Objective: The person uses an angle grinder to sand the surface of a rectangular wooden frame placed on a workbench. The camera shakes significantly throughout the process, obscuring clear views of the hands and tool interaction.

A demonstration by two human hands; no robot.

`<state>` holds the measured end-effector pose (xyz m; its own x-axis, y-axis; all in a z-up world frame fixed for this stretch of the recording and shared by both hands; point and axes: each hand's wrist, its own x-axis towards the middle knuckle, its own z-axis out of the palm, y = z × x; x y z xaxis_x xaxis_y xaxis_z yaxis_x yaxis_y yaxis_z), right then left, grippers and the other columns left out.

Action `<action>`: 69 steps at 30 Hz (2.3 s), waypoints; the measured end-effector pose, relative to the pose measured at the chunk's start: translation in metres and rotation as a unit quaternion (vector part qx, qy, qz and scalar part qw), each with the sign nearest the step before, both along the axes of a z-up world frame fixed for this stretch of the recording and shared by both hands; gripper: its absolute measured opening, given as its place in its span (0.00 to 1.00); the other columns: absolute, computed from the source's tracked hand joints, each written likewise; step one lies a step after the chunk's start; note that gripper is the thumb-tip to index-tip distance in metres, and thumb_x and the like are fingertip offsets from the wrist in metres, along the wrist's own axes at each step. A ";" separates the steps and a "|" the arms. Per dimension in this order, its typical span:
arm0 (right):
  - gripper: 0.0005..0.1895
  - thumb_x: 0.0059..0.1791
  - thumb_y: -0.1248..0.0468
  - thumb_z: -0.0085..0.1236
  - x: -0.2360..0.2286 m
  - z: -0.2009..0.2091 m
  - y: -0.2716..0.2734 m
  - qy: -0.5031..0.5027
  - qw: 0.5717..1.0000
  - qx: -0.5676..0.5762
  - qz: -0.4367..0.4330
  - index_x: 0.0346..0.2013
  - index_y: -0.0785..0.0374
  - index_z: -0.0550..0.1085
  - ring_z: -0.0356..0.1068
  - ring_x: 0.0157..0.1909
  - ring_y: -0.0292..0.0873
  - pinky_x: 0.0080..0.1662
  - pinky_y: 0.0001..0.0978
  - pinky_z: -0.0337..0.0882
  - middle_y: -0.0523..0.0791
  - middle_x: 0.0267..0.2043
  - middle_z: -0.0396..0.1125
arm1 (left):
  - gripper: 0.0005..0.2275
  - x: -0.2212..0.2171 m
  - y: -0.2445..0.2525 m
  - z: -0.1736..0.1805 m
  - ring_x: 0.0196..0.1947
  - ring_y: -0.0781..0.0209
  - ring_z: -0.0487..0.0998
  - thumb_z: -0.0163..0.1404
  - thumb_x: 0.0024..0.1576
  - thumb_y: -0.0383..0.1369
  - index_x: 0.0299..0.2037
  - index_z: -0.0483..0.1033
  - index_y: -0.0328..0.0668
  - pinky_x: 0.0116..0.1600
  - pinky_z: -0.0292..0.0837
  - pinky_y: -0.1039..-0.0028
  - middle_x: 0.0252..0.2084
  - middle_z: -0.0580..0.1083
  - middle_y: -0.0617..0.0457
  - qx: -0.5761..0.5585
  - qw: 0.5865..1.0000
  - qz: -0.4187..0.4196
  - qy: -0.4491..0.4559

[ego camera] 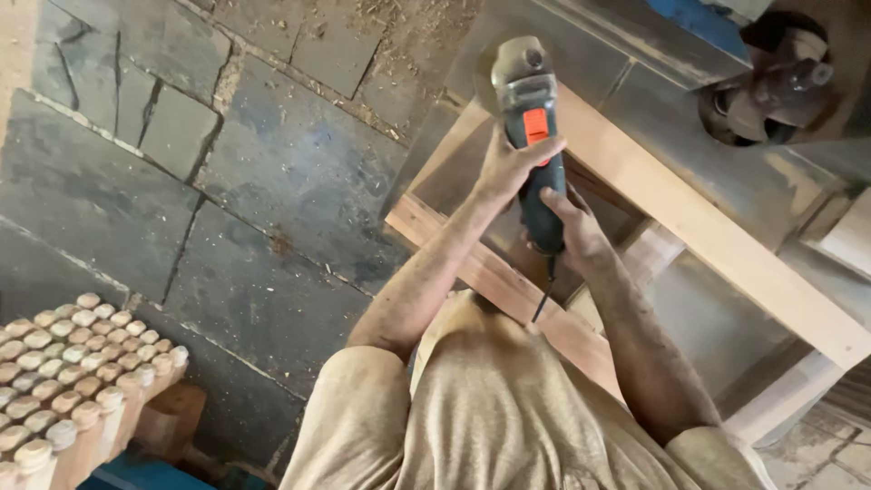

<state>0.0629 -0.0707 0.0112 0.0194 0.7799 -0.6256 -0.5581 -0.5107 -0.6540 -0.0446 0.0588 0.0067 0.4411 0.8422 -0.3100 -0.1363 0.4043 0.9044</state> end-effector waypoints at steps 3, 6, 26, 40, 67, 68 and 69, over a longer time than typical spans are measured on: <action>0.24 0.52 0.54 0.53 -0.010 0.012 0.011 -0.019 0.999 -0.035 0.027 0.59 0.64 0.65 0.73 0.28 0.45 0.29 0.37 0.75 0.51 0.36 0.70 | 0.23 -0.016 0.000 0.004 0.33 0.64 0.76 0.65 0.48 0.33 0.50 0.68 0.35 0.38 0.78 0.71 0.37 0.73 0.52 -0.012 0.999 0.037 -0.034; 0.25 0.51 0.56 0.54 -0.018 0.017 -0.004 -0.001 0.999 -0.036 0.030 0.60 0.65 0.65 0.72 0.28 0.45 0.28 0.37 0.74 0.51 0.35 0.69 | 0.23 -0.028 -0.021 0.006 0.35 0.65 0.76 0.66 0.50 0.33 0.50 0.67 0.33 0.41 0.78 0.71 0.39 0.72 0.52 -0.021 0.998 0.047 -0.042; 0.29 0.52 0.56 0.53 0.030 -0.007 -0.193 0.011 0.993 -0.056 -0.105 0.65 0.66 0.64 0.72 0.30 0.44 0.30 0.34 0.74 0.51 0.41 0.71 | 0.36 0.041 -0.165 0.007 0.35 0.58 0.80 0.64 0.48 0.40 0.57 0.53 0.30 0.39 0.84 0.70 0.42 0.71 0.45 -0.114 0.984 -0.138 0.027; 0.26 0.52 0.53 0.52 0.045 -0.022 -0.347 0.005 0.962 -0.074 -0.263 0.57 0.69 0.65 0.73 0.33 0.50 0.34 0.41 0.76 0.55 0.41 0.71 | 0.34 0.106 -0.288 0.001 0.43 0.60 0.76 0.68 0.46 0.41 0.55 0.60 0.34 0.46 0.79 0.66 0.45 0.70 0.50 0.020 0.975 -0.220 -0.002; 0.33 0.50 0.59 0.59 -0.023 -0.010 -0.076 0.050 0.996 0.020 -0.073 0.68 0.61 0.62 0.71 0.30 0.41 0.28 0.31 0.74 0.47 0.41 0.68 | 0.26 -0.009 -0.067 -0.025 0.37 0.60 0.80 0.66 0.48 0.37 0.53 0.68 0.38 0.42 0.81 0.68 0.41 0.75 0.50 -0.098 0.993 -0.064 -0.028; 0.34 0.49 0.58 0.59 -0.027 -0.007 -0.054 0.052 0.997 0.005 -0.063 0.69 0.59 0.61 0.71 0.31 0.40 0.28 0.31 0.73 0.47 0.41 0.67 | 0.27 -0.020 -0.049 -0.028 0.37 0.63 0.79 0.65 0.46 0.37 0.53 0.64 0.44 0.41 0.81 0.69 0.40 0.74 0.54 -0.067 0.997 -0.023 0.025; 0.35 0.49 0.58 0.58 -0.030 -0.003 -0.036 0.055 0.997 -0.014 -0.055 0.70 0.56 0.61 0.70 0.31 0.40 0.28 0.32 0.73 0.46 0.41 0.67 | 0.23 -0.022 -0.024 -0.032 0.40 0.64 0.79 0.64 0.51 0.39 0.53 0.69 0.40 0.45 0.79 0.72 0.42 0.75 0.53 -0.126 0.989 -0.073 0.004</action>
